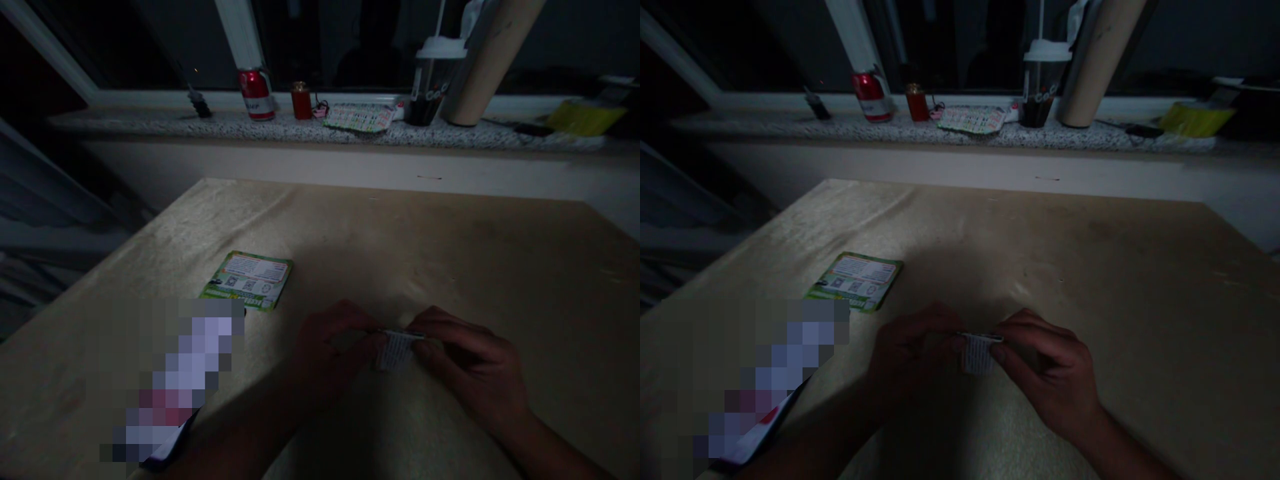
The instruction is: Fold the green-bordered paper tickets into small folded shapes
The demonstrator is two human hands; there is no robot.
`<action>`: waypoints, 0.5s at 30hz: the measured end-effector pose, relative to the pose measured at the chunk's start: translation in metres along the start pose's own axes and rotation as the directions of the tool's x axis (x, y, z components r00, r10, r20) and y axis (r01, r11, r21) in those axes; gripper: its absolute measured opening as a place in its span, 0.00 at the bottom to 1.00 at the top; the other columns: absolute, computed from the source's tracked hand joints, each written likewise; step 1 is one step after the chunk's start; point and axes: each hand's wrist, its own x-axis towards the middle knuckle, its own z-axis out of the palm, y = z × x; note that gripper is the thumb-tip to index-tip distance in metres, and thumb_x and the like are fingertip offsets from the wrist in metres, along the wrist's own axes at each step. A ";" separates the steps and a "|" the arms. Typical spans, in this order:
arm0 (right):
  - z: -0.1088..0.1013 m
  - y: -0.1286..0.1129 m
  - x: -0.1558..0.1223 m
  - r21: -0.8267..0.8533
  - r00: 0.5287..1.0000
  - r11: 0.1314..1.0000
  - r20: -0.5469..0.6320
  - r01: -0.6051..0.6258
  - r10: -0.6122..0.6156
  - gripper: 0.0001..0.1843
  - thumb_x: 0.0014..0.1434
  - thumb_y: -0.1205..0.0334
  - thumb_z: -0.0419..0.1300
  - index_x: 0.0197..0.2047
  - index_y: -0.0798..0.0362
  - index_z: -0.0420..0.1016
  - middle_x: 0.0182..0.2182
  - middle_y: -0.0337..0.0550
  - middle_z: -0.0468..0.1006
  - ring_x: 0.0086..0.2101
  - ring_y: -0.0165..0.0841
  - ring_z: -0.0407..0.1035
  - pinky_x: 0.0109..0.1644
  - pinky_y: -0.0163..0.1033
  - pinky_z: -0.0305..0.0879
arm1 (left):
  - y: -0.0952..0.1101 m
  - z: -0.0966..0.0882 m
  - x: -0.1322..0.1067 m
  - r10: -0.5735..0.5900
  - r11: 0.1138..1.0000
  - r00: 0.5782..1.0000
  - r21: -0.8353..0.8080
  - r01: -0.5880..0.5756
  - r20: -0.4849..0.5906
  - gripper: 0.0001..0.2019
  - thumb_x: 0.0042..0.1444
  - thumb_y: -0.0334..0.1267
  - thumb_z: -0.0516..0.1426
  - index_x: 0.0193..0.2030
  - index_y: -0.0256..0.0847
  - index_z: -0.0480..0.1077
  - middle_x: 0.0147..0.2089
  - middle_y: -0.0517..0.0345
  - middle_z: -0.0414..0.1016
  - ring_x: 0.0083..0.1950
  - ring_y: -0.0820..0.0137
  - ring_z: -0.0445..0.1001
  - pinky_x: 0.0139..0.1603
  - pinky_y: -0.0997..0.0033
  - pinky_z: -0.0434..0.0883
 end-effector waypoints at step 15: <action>0.001 -0.001 0.002 0.013 0.998 0.999 0.035 0.053 -0.053 0.13 0.58 0.76 0.64 0.41 0.50 0.84 0.30 0.42 0.83 0.31 0.36 0.77 0.36 0.44 0.76 | 0.003 -0.003 0.002 0.225 0.974 0.974 0.033 -0.225 -0.012 0.03 0.58 0.33 0.65 0.38 0.41 0.80 0.32 0.56 0.79 0.34 0.69 0.76 0.35 0.68 0.73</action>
